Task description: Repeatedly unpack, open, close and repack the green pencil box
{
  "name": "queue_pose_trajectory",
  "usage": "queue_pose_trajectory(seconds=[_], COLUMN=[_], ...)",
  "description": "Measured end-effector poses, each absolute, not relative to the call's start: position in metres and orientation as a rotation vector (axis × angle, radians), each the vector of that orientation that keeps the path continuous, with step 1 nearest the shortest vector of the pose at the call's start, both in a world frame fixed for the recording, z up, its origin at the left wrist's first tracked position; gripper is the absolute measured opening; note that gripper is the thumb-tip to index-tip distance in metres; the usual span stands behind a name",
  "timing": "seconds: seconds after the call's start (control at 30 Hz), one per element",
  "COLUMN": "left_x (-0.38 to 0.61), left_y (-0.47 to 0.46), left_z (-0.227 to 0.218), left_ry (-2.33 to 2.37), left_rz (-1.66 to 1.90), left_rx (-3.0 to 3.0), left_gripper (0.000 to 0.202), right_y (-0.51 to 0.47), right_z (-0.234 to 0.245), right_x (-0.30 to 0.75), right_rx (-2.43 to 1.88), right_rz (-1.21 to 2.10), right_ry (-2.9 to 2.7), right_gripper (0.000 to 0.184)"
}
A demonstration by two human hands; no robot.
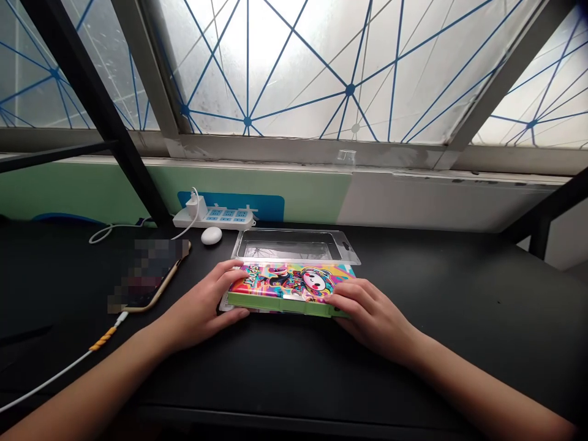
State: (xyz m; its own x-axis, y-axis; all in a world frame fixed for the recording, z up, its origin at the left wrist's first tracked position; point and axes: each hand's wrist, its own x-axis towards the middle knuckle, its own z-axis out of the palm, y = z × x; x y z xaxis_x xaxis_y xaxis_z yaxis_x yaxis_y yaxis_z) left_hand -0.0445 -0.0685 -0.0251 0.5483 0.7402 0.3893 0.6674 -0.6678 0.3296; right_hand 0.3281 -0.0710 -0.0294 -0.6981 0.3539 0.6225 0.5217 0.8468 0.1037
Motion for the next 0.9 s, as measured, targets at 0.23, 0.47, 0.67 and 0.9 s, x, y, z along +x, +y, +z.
queue_pose_trajectory(seconds=[0.23, 0.47, 0.67, 0.9], left_x=[-0.043, -0.045, -0.045, -0.041], left_y=[-0.072, -0.064, -0.065, -0.07], left_z=[-0.023, -0.025, -0.026, -0.017], left_ry=[1.38, 1.348, 1.308, 1.309], left_rz=[0.561, 0.654, 0.709, 0.587], left_rx=[2.237, 2.208, 2.18, 2.163], left_gripper=[0.064, 0.081, 0.095, 0.123], right_y=[-0.06, -0.055, -0.051, -0.039], right_z=[-0.03, -0.03, -0.025, -0.021], right_x=[0.338, 0.352, 0.355, 0.353], right_rx=[-0.923, -1.037, -1.129, -1.448], right_rz=[0.054, 0.234, 0.395, 0.663], right_ry=[-2.379, -2.341, -2.104, -1.738], right_gripper=[0.043, 0.047, 0.027, 0.04])
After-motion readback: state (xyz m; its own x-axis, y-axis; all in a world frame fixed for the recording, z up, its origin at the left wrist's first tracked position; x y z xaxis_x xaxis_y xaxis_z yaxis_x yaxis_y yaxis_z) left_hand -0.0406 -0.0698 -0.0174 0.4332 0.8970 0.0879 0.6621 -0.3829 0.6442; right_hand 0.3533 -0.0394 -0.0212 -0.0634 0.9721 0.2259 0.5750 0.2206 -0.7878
